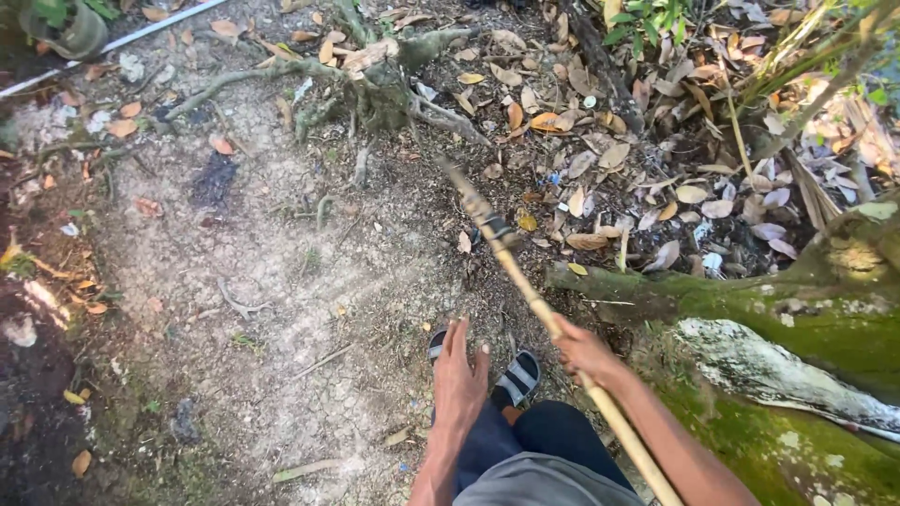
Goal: Clean the ground in a garden using a bamboo stick to scrape away debris and leaves.
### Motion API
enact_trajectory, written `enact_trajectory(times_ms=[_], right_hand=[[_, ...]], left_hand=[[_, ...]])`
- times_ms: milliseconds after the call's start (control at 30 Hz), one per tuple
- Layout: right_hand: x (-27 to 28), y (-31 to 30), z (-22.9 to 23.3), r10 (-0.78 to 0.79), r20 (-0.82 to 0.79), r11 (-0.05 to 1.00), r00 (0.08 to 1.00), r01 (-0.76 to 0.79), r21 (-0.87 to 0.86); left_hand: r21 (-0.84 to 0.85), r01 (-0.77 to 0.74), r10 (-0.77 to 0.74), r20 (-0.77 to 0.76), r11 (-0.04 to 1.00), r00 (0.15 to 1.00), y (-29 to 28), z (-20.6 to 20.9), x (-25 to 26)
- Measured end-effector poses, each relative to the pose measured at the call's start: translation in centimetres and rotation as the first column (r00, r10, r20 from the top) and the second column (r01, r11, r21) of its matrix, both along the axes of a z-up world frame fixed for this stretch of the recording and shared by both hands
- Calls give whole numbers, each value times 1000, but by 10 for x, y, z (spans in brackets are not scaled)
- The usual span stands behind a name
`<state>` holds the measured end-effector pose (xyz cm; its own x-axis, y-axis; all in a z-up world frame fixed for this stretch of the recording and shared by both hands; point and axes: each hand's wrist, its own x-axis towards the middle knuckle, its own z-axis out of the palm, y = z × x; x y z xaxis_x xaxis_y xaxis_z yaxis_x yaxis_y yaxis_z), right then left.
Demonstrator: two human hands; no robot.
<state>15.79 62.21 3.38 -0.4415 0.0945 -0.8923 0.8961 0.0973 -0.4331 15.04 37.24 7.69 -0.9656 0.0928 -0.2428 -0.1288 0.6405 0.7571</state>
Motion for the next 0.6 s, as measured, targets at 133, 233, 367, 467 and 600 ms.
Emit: enact_trajectory(times_ms=[133,233,367,467,600], right_hand=[[-36,-46,-16,196,16,981,980,-196,-5],[-52,-38,-38,217,59,976,974,-218,15],[-61,2,-42,206,92,974,974,-213,78],[-60,52,-40,114,88,987,990,-123,103],[-57,114,-5,-63,57,985,996,53,162]], left_hand=[[-38,-52,50,-36,998,998,-14,-14,13],[-26,-100,99,-30,995,995,-16,-29,17],[-40,-104,106,53,994,993,-12,-27,6],[-66,-73,75,26,995,997,-9,-17,-4],[-80,-57,60,33,995,998,-10,-1,-15]])
